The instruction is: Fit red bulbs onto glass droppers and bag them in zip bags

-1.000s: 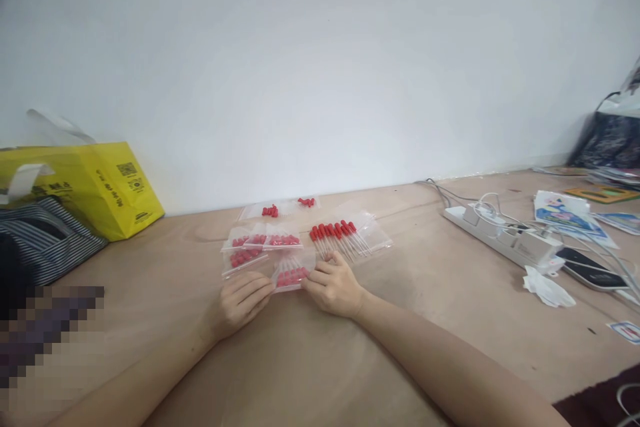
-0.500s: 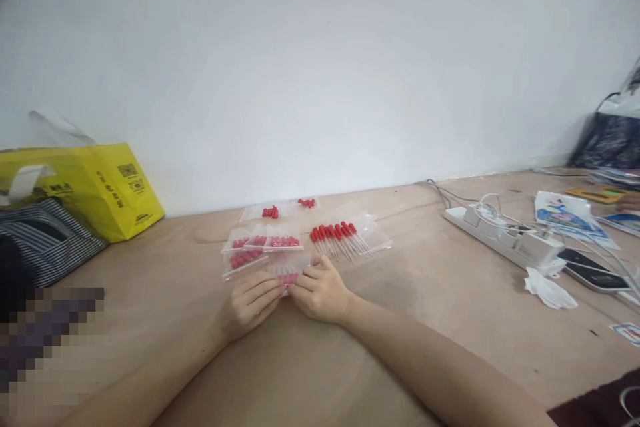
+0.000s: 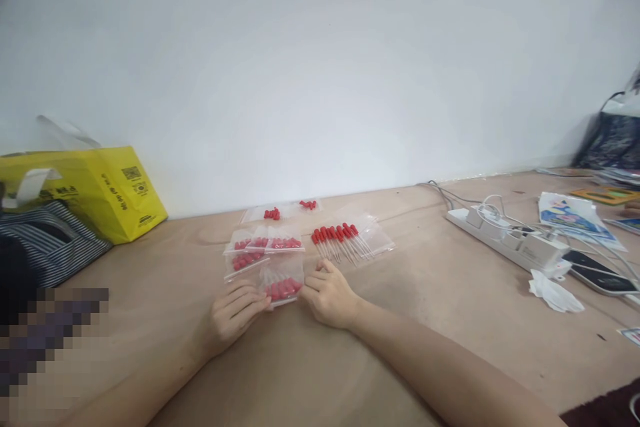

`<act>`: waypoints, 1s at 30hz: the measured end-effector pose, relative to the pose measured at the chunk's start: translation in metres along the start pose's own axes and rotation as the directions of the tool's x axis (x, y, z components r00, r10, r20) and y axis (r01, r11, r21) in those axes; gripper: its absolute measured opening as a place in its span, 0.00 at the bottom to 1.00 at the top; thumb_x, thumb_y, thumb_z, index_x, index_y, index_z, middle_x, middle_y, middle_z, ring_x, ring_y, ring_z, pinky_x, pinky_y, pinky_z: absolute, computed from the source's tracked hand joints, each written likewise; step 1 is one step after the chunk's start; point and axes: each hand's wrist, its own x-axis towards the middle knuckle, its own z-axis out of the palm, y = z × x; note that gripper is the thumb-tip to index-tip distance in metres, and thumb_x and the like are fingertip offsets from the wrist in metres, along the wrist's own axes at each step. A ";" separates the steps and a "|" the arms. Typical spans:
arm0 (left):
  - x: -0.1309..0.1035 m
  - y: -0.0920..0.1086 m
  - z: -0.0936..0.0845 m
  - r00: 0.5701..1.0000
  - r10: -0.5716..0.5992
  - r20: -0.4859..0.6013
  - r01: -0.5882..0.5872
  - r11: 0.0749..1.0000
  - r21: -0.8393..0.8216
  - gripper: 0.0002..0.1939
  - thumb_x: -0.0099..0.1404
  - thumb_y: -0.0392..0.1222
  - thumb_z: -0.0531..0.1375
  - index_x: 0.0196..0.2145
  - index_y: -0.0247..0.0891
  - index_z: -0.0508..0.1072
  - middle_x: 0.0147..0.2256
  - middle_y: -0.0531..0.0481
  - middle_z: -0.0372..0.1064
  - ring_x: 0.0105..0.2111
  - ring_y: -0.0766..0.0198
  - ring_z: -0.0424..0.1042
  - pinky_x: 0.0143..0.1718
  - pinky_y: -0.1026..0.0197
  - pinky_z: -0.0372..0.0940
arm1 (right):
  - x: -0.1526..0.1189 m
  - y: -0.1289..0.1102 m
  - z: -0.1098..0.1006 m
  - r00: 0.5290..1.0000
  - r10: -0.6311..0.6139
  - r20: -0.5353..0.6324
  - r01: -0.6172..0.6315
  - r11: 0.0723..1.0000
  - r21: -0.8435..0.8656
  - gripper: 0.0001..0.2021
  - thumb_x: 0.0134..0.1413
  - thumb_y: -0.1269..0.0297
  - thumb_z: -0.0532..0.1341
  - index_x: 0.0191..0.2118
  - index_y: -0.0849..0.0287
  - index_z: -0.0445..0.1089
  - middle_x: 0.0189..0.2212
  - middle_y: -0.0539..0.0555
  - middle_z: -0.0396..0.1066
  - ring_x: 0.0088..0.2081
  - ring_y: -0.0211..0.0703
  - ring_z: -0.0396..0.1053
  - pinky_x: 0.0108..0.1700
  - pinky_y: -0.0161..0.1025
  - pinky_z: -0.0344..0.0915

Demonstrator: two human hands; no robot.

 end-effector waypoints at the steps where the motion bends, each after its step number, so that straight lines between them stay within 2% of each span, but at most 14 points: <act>1: -0.002 0.002 -0.002 0.993 -0.116 0.015 0.117 0.991 -0.067 0.02 0.58 0.36 0.57 0.31 0.37 0.66 0.25 0.52 0.68 0.25 0.66 0.67 0.29 0.62 0.64 | -0.001 0.000 -0.001 1.000 -0.005 0.011 0.004 1.000 0.013 0.11 0.50 0.76 0.49 0.22 0.61 0.62 0.16 0.47 0.59 0.22 0.33 0.53 0.36 0.36 0.50; 2: -0.003 0.004 -0.003 0.949 -0.312 0.050 0.316 0.940 -0.131 0.06 0.57 0.40 0.57 0.34 0.38 0.66 0.28 0.51 0.67 0.26 0.65 0.68 0.28 0.62 0.65 | -0.002 0.000 -0.003 1.000 -0.010 0.025 0.009 1.000 0.026 0.10 0.50 0.76 0.49 0.23 0.61 0.62 0.16 0.47 0.59 0.22 0.33 0.53 0.36 0.36 0.50; 3: -0.004 0.006 -0.004 0.840 -0.532 0.101 0.542 0.820 -0.183 0.11 0.57 0.44 0.57 0.37 0.37 0.64 0.31 0.49 0.66 0.27 0.64 0.68 0.26 0.62 0.65 | -0.002 -0.001 -0.004 0.999 -0.015 0.038 0.014 0.999 0.038 0.10 0.50 0.76 0.49 0.23 0.61 0.62 0.16 0.47 0.59 0.22 0.33 0.53 0.36 0.36 0.50; 5: -0.001 0.010 -0.006 0.474 -0.851 0.225 0.874 0.423 -0.241 0.17 0.56 0.49 0.55 0.40 0.37 0.61 0.35 0.48 0.63 0.23 0.66 0.68 0.25 0.62 0.66 | -0.003 -0.003 -0.007 0.998 -0.025 0.063 0.021 0.998 0.067 0.10 0.50 0.77 0.49 0.25 0.60 0.63 0.17 0.47 0.60 0.23 0.34 0.54 0.36 0.37 0.50; 7: 0.006 0.014 -0.007 0.185 -0.919 0.347 0.956 0.087 -0.281 0.20 0.51 0.50 0.58 0.38 0.38 0.59 0.38 0.48 0.61 0.21 0.69 0.67 0.26 0.61 0.66 | -0.002 -0.006 -0.009 0.996 -0.035 0.080 0.026 0.994 0.106 0.10 0.50 0.77 0.49 0.25 0.60 0.63 0.17 0.48 0.61 0.23 0.34 0.54 0.36 0.37 0.50; 9: 0.015 0.019 -0.008 0.064 -0.892 0.447 0.939 -0.098 -0.331 0.22 0.45 0.49 0.62 0.36 0.38 0.60 0.40 0.47 0.61 0.23 0.68 0.68 0.27 0.62 0.65 | -0.001 -0.010 -0.009 0.995 -0.031 0.090 0.018 0.989 0.146 0.10 0.50 0.77 0.48 0.25 0.60 0.63 0.18 0.48 0.62 0.23 0.34 0.54 0.36 0.37 0.50; 13: 0.025 0.031 -0.012 -0.002 -0.828 0.561 0.876 -0.271 -0.398 0.21 0.40 0.45 0.64 0.33 0.36 0.64 0.35 0.47 0.67 0.30 0.62 0.70 0.30 0.64 0.64 | 0.002 -0.016 -0.009 0.983 -0.062 0.171 0.017 0.968 0.249 0.10 0.55 0.70 0.50 0.26 0.59 0.64 0.20 0.48 0.65 0.25 0.34 0.56 0.36 0.37 0.50; 17: 0.000 0.029 -0.028 -0.049 -0.849 0.526 0.862 -0.303 -0.408 0.22 0.39 0.43 0.63 0.35 0.35 0.68 0.38 0.45 0.70 0.33 0.58 0.71 0.31 0.62 0.65 | -0.001 -0.011 -0.010 0.965 -0.073 0.251 -0.002 0.958 0.287 0.09 0.53 0.58 0.55 0.30 0.58 0.67 0.23 0.49 0.68 0.29 0.36 0.59 0.36 0.37 0.50; 20: -0.035 0.005 -0.050 -0.112 -0.916 0.385 0.891 -0.264 -0.370 0.23 0.37 0.43 0.62 0.35 0.37 0.69 0.35 0.49 0.72 0.30 0.58 0.72 0.28 0.62 0.66 | -0.006 -0.002 -0.009 0.967 0.115 0.227 -0.150 0.978 0.142 0.10 0.53 0.59 0.54 0.28 0.58 0.68 0.22 0.50 0.67 0.28 0.37 0.59 0.35 0.39 0.48; 22: -0.054 -0.023 -0.064 -0.124 -0.959 0.255 0.914 -0.210 -0.346 0.21 0.37 0.42 0.61 0.34 0.39 0.71 0.33 0.51 0.73 0.31 0.58 0.72 0.29 0.63 0.66 | -0.008 0.009 -0.007 0.926 0.320 0.200 -0.327 0.945 0.004 0.09 0.52 0.62 0.54 0.27 0.58 0.69 0.22 0.51 0.67 0.29 0.38 0.60 0.35 0.39 0.48; 25: -0.068 -0.068 -0.074 -0.103 -0.984 0.144 0.965 -0.134 -0.224 0.19 0.39 0.38 0.59 0.34 0.40 0.71 0.32 0.51 0.73 0.35 0.56 0.71 0.33 0.62 0.67 | -0.008 0.039 -0.009 0.732 0.657 0.181 -0.639 0.754 -0.152 0.08 0.51 0.65 0.54 0.27 0.56 0.69 0.28 0.51 0.70 0.35 0.41 0.63 0.39 0.39 0.50; 26: -0.070 -0.081 -0.074 -0.093 -0.988 0.125 0.980 -0.113 -0.166 0.20 0.40 0.38 0.58 0.36 0.40 0.71 0.31 0.51 0.73 0.34 0.55 0.71 0.33 0.61 0.67 | -0.008 0.052 -0.011 0.623 0.763 0.171 -0.738 0.646 -0.192 0.08 0.51 0.64 0.53 0.28 0.56 0.69 0.30 0.52 0.70 0.37 0.42 0.63 0.40 0.39 0.51; 28: -0.071 -0.101 -0.067 -0.037 -0.991 0.129 0.997 -0.045 -0.060 0.23 0.44 0.38 0.56 0.41 0.37 0.70 0.33 0.48 0.73 0.34 0.55 0.71 0.36 0.59 0.66 | -0.009 0.084 -0.018 0.273 0.952 0.136 -0.908 0.302 -0.291 0.09 0.50 0.62 0.54 0.33 0.55 0.70 0.35 0.52 0.70 0.39 0.42 0.64 0.42 0.38 0.53; 30: -0.072 -0.112 -0.059 0.009 -0.990 0.144 0.997 0.020 0.074 0.24 0.46 0.40 0.56 0.44 0.37 0.69 0.34 0.47 0.72 0.36 0.54 0.71 0.38 0.57 0.65 | -0.014 0.116 -0.024 0.125 0.989 0.076 -0.933 0.144 -0.331 0.14 0.50 0.61 0.52 0.40 0.59 0.69 0.40 0.59 0.68 0.42 0.47 0.64 0.42 0.41 0.55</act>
